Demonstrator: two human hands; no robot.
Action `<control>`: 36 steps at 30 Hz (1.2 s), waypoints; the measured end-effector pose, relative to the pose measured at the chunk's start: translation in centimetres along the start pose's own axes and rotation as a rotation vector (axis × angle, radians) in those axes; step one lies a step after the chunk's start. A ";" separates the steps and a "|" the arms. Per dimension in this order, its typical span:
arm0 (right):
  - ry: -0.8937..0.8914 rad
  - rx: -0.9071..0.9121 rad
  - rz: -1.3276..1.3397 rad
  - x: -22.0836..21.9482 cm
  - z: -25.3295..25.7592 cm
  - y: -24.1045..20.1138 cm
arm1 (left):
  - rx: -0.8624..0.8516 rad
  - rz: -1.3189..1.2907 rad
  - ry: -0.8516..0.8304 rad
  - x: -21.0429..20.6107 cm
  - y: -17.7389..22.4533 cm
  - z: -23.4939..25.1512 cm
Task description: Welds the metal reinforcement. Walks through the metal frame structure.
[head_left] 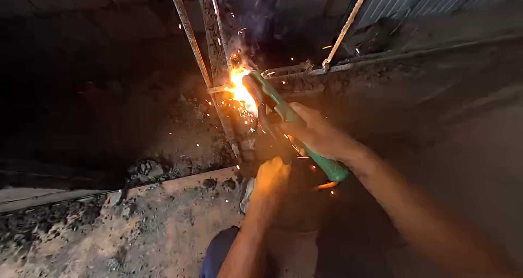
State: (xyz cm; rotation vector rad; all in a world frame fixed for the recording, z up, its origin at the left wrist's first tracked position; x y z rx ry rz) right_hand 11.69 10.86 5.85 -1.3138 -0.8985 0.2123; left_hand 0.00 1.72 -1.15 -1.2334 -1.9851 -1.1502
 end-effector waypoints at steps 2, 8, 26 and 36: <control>-0.009 0.007 0.036 0.0 0.1 0.1 | 0.007 0.003 0.003 0.0 0.1 -0.1; -0.038 -0.236 0.020 0.5 -1.5 -1.7 | 0.085 0.046 -0.181 3.2 2.1 -2.3; -0.029 0.014 0.066 -0.2 0.2 0.1 | 0.036 -0.075 -0.011 0.7 0.6 -0.6; -0.059 -0.259 -0.035 0.5 -1.3 -1.3 | 0.031 0.031 -0.094 2.2 1.3 -1.8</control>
Point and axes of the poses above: each hand's wrist, its own z-axis towards the middle knuckle, its own x-axis out of the back of the hand, y = z × x, the point moved 1 cm from there along z, towards the middle knuckle, and after that the axes turned 10 degrees about x, right-handed, at the moved point
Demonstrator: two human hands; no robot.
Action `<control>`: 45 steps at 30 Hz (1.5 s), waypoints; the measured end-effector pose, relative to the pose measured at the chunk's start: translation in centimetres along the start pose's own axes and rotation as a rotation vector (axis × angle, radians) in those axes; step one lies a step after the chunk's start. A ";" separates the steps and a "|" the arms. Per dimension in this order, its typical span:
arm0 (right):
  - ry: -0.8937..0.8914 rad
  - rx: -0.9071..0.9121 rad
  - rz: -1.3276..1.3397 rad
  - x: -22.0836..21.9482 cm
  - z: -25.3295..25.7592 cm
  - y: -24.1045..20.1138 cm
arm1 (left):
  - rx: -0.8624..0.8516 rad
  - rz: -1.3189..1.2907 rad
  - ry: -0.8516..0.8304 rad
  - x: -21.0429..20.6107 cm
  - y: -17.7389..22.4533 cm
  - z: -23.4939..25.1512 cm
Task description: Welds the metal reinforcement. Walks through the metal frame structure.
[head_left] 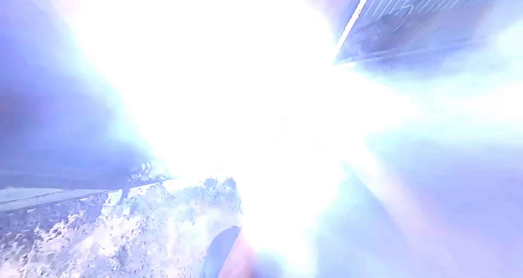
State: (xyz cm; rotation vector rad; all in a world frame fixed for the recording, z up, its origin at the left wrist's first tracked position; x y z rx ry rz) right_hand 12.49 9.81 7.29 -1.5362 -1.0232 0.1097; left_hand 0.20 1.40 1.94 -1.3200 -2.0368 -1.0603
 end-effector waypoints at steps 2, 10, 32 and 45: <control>-0.030 -0.025 -0.038 0.2 -0.2 0.1 | 0.029 -0.058 -0.029 0.6 0.4 -0.9; 0.018 0.277 0.120 -0.7 1.9 0.8 | -0.005 -0.094 0.097 -1.6 -0.8 1.5; 0.044 0.196 0.132 -0.3 0.2 -0.5 | -0.081 -0.057 0.115 -2.2 -1.5 2.0; 0.021 0.285 0.117 -0.6 1.8 0.8 | -0.031 -0.058 0.053 -1.2 -0.2 1.1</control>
Point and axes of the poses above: each hand's wrist, its own z-axis towards the middle knuckle, its own x-axis out of the back of the hand, y = z × x, the point moved 1 cm from there along z, towards the middle knuckle, and after that the axes turned 10 degrees about x, right-handed, at the moved point
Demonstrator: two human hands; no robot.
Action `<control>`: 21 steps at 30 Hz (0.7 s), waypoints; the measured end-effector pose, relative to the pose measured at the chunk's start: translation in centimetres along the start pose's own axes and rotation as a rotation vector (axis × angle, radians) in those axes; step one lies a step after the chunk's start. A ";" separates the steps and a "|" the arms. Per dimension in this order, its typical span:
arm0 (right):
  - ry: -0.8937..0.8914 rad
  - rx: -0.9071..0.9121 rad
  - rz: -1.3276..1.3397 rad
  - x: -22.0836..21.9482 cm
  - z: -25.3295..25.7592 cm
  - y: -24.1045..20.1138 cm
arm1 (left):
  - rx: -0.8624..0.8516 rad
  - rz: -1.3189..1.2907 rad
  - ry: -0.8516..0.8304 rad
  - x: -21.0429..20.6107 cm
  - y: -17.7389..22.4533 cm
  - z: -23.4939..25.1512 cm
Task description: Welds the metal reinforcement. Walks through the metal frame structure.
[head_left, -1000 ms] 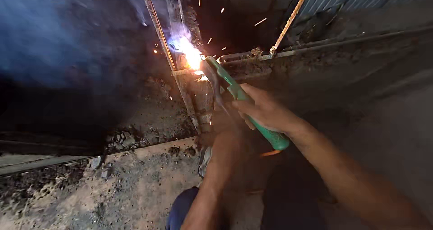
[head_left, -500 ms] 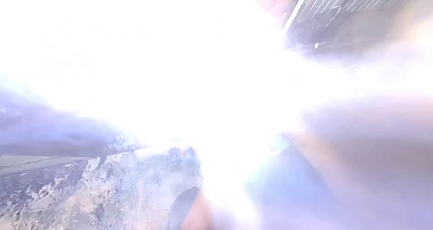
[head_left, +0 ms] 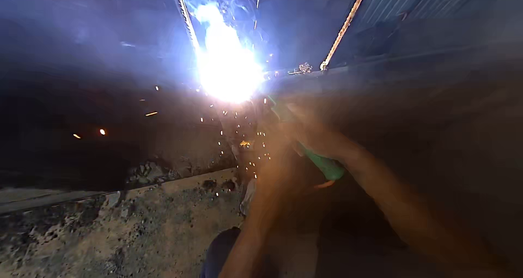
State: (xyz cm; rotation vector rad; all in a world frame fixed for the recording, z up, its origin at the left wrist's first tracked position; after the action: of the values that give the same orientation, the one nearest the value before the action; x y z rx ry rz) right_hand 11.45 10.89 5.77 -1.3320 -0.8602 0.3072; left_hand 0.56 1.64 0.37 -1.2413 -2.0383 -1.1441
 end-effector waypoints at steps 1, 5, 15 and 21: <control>0.000 -0.006 -0.009 0.0 0.1 0.0 | 0.008 0.003 -0.011 0.1 0.1 -0.1; 0.001 0.009 -0.005 0.0 0.3 0.1 | 0.004 0.003 0.067 -0.5 0.3 -0.1; -0.020 -0.021 -0.039 0.1 1.0 -0.1 | 0.019 -0.013 0.040 -0.3 0.3 -0.5; 0.003 -0.106 -0.033 0.2 -0.3 -1.8 | -0.038 -0.012 0.064 -0.8 -0.4 0.0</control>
State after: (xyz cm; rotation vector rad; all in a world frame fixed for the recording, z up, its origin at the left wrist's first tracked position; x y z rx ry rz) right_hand 11.28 10.37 7.55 -1.4146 -0.9052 0.2369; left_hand 0.55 1.13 -0.41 -1.1963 -1.9880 -1.2177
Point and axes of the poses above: each hand's wrist, its own z-axis towards the middle knuckle, its own x-axis out of the back of the hand, y = z × x, the point moved 1 cm from there along z, towards the middle knuckle, and after that the axes turned 10 degrees about x, right-handed, at the moved point
